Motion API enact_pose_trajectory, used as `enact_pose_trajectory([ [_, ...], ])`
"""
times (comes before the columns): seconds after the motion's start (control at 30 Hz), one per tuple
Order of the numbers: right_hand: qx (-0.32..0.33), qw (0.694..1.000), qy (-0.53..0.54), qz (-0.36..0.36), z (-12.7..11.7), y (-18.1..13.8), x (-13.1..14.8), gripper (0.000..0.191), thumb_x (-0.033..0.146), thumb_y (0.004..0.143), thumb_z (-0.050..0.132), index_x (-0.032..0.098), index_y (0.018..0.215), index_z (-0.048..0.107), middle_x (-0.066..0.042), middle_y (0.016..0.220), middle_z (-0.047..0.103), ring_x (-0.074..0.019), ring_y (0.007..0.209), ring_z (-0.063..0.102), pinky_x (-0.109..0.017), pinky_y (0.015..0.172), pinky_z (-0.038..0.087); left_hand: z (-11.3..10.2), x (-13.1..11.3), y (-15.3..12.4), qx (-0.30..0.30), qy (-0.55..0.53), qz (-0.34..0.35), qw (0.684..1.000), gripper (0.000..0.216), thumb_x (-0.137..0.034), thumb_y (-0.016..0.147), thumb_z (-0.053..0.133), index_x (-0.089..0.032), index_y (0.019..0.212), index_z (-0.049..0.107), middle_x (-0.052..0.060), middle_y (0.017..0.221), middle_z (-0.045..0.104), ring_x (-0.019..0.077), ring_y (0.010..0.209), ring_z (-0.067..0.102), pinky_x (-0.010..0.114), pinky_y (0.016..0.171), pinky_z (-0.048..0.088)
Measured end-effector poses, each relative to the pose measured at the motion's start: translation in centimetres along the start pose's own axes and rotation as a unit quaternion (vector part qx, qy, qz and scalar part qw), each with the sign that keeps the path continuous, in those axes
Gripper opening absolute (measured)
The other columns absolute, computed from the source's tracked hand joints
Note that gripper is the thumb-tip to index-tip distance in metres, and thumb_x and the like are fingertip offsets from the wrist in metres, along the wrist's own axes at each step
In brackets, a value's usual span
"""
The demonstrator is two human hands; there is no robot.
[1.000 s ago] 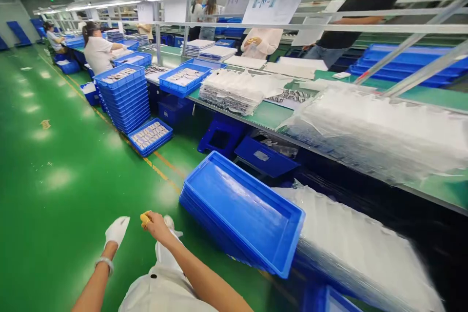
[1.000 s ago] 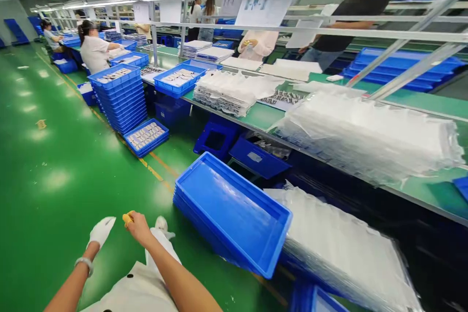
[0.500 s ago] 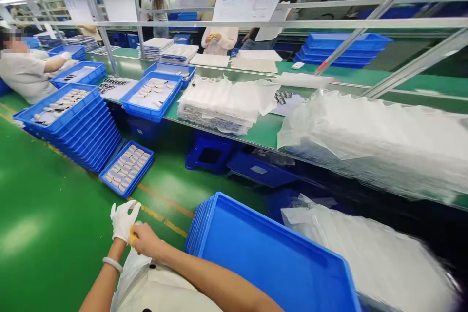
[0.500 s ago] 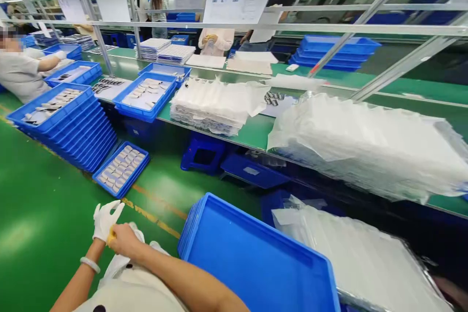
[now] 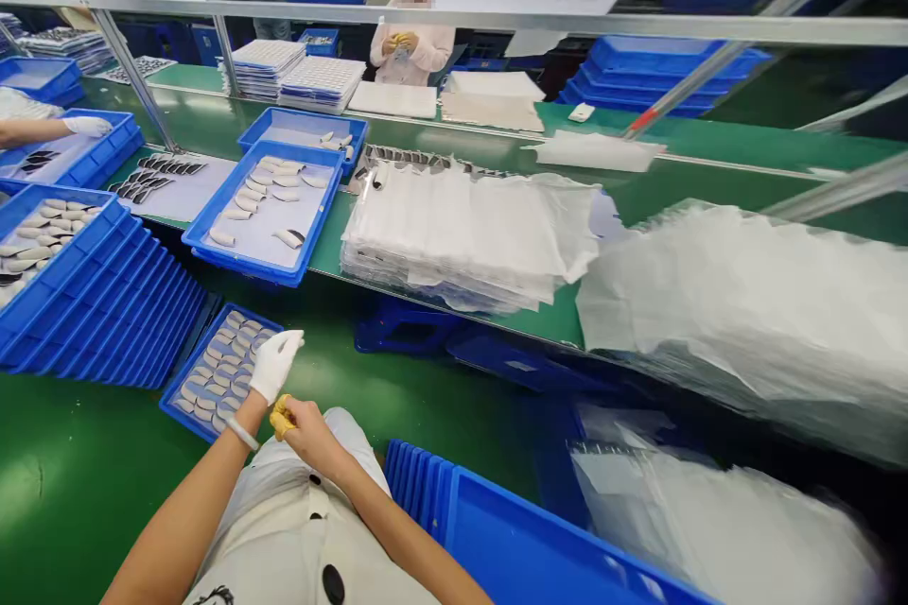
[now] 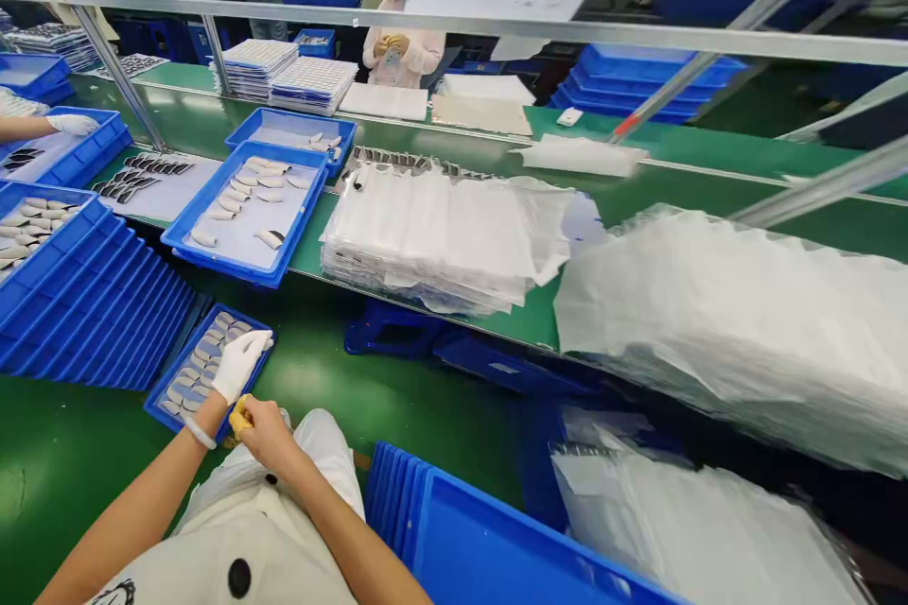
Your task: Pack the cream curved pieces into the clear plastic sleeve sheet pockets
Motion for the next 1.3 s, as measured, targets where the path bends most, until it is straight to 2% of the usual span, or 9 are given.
enact_pose_trajectory([
  [0.13,-0.031,0.999,0.015,0.021,-6.4,3.7,-2.0,0.021,0.033,0.092,0.057,0.013,0.090,0.062,0.000,0.081,0.063,-0.0131,0.072,0.061,-0.031,0.068,0.053,4.3,-2.9,6.0,0.017,-0.021,-0.005,1.000,0.022,-0.019,0.083,0.057,-0.013,0.099,0.070,0.008,0.088,0.073,0.0155,0.078,0.067,0.031,0.078,0.056],
  [0.23,-0.061,0.997,0.017,0.033,-12.5,7.3,-4.0,0.020,0.032,0.094,0.054,0.014,0.098,0.061,-0.002,0.087,0.064,-0.0127,0.073,0.062,-0.031,0.069,0.054,5.3,-3.4,10.0,-0.014,-0.021,-0.020,0.999,0.027,-0.016,0.082,0.054,-0.012,0.104,0.070,0.009,0.088,0.073,0.0151,0.075,0.067,0.028,0.072,0.055],
  [0.4,-0.075,0.997,-0.007,0.002,-21.4,14.5,-2.8,0.021,0.032,0.094,0.054,0.014,0.103,0.061,-0.004,0.094,0.065,-0.0139,0.077,0.063,-0.033,0.073,0.055,0.4,-3.3,16.2,-0.100,0.027,-0.053,0.993,0.023,-0.018,0.087,0.055,-0.011,0.105,0.066,0.009,0.095,0.071,0.0161,0.082,0.066,0.035,0.079,0.055],
  [0.53,-0.073,0.996,-0.042,-0.035,-25.4,21.8,1.2,0.025,0.031,0.094,0.055,0.015,0.111,0.060,-0.007,0.107,0.065,-0.0183,0.093,0.064,-0.040,0.084,0.053,-3.5,-3.5,22.4,-0.124,0.088,-0.064,0.986,0.023,-0.025,0.089,0.058,-0.013,0.108,0.063,0.009,0.109,0.065,0.0194,0.099,0.063,0.042,0.089,0.051],
  [0.7,-0.070,0.991,-0.115,-0.018,-26.3,32.5,4.0,0.030,0.031,0.093,0.056,0.016,0.119,0.057,-0.009,0.122,0.060,-0.0225,0.107,0.060,-0.045,0.091,0.051,-1.6,-3.0,31.2,-0.060,0.140,-0.049,0.987,0.029,-0.030,0.089,0.058,-0.015,0.114,0.060,0.010,0.120,0.059,0.0211,0.105,0.059,0.043,0.092,0.050],
  [0.8,-0.063,0.983,-0.172,0.025,-25.5,37.2,4.1,0.031,0.032,0.093,0.056,0.016,0.120,0.057,-0.009,0.123,0.059,-0.0230,0.107,0.059,-0.046,0.090,0.051,0.4,-2.3,33.9,-0.010,0.162,-0.046,0.986,0.032,-0.032,0.090,0.056,-0.013,0.115,0.058,0.010,0.121,0.057,0.0199,0.103,0.059,0.042,0.092,0.050],
  [1.03,-0.032,0.955,-0.268,0.121,-24.0,40.1,3.1,0.030,0.032,0.092,0.058,0.015,0.117,0.059,-0.009,0.119,0.060,-0.0222,0.104,0.060,-0.044,0.089,0.052,0.7,-2.3,34.8,0.048,0.193,-0.053,0.978,0.031,-0.034,0.090,0.057,-0.017,0.116,0.058,0.009,0.117,0.060,0.0206,0.100,0.060,0.040,0.085,0.053],
  [1.2,-0.037,0.963,-0.218,0.154,-24.3,40.5,2.5,0.030,0.032,0.092,0.058,0.015,0.117,0.058,-0.009,0.119,0.060,-0.0221,0.103,0.061,-0.044,0.087,0.052,-2.4,-1.9,33.6,0.049,0.190,-0.084,0.977,0.024,-0.035,0.090,0.057,-0.014,0.100,0.062,0.005,0.098,0.063,0.0163,0.085,0.061,0.034,0.075,0.053],
  [1.3,-0.052,0.976,-0.142,0.155,-25.2,40.7,2.7,0.029,0.032,0.092,0.058,0.015,0.116,0.058,-0.009,0.117,0.060,-0.0215,0.101,0.061,-0.043,0.086,0.053,-5.6,-1.6,32.8,0.027,0.168,-0.098,0.980,0.015,-0.025,0.085,0.061,-0.013,0.077,0.057,0.000,0.073,0.057,0.0124,0.070,0.057,0.030,0.069,0.050],
])
Point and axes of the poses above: each hand's wrist, its own y-axis towards the middle knuckle, its own z-axis out of the palm, x = y × z, the point moved 9 cm from there along y, towards the middle knuckle
